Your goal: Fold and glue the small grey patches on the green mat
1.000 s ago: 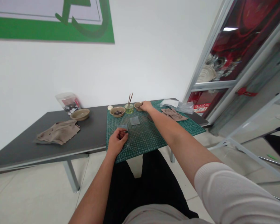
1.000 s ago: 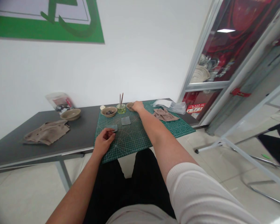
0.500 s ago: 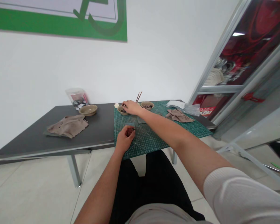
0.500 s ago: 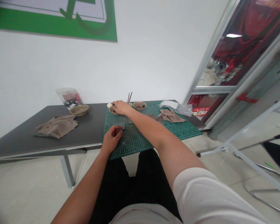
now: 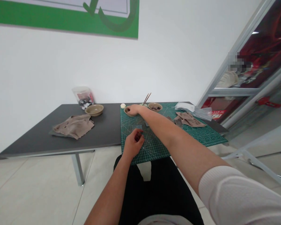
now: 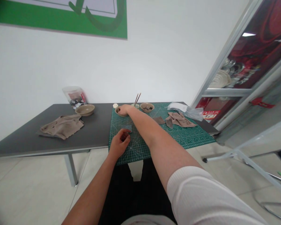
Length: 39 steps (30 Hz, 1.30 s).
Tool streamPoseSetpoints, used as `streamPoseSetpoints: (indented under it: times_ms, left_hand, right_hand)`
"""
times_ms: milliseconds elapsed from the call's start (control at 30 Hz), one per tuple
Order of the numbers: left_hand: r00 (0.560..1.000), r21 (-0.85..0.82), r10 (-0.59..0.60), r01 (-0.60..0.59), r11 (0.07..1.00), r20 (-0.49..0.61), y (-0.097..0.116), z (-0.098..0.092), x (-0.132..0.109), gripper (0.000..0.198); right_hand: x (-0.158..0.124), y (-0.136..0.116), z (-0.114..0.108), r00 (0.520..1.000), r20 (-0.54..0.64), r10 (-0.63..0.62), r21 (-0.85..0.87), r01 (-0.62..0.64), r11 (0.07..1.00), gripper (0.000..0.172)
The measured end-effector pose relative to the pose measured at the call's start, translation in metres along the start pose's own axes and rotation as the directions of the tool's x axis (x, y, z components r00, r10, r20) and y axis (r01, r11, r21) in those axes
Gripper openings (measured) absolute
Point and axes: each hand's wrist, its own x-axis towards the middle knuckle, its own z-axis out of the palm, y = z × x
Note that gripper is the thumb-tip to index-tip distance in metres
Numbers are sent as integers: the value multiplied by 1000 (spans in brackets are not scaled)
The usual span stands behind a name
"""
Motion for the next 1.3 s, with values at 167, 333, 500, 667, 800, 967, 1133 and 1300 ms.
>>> streamPoseSetpoints:
  times_ms: [167,333,500,667,800,967,1133,1300]
  left_hand:
    - [1000,23,3,-3,1000,10,-1,0,1,18]
    - [1000,22,-18,18,1000,7,-1,0,0,17]
    - [1000,32,-24,24,999,9,1,-1,-1,17]
    - [999,25,-44,44,999,4,1,-2,1,17]
    - [997,6,-75,75,997,-11,5,-3,3,16]
    - [995,-26,-100,100,995,-24,7,-4,6,16]
    - [998,-36,-54,52,998,-45,-2,-4,6,21]
    - [996,-54,-71,69,996,-46,-5,-4,4,21]
  right_hand:
    - [6,6,8,993,-43,-111,46,113,993,35]
    - [8,7,12,989,-45,-141,88,145,986,35]
    - [15,8,14,993,-27,-114,100,116,988,37]
    - [15,7,15,997,-21,-69,63,71,996,37]
    - [6,-2,17,990,-116,77,76,-69,995,39]
    - [-6,-9,20,946,-256,201,91,-184,979,47]
    - [-8,-7,17,926,-297,231,110,-207,972,48]
    - [-6,-8,12,930,-281,238,134,-208,969,45]
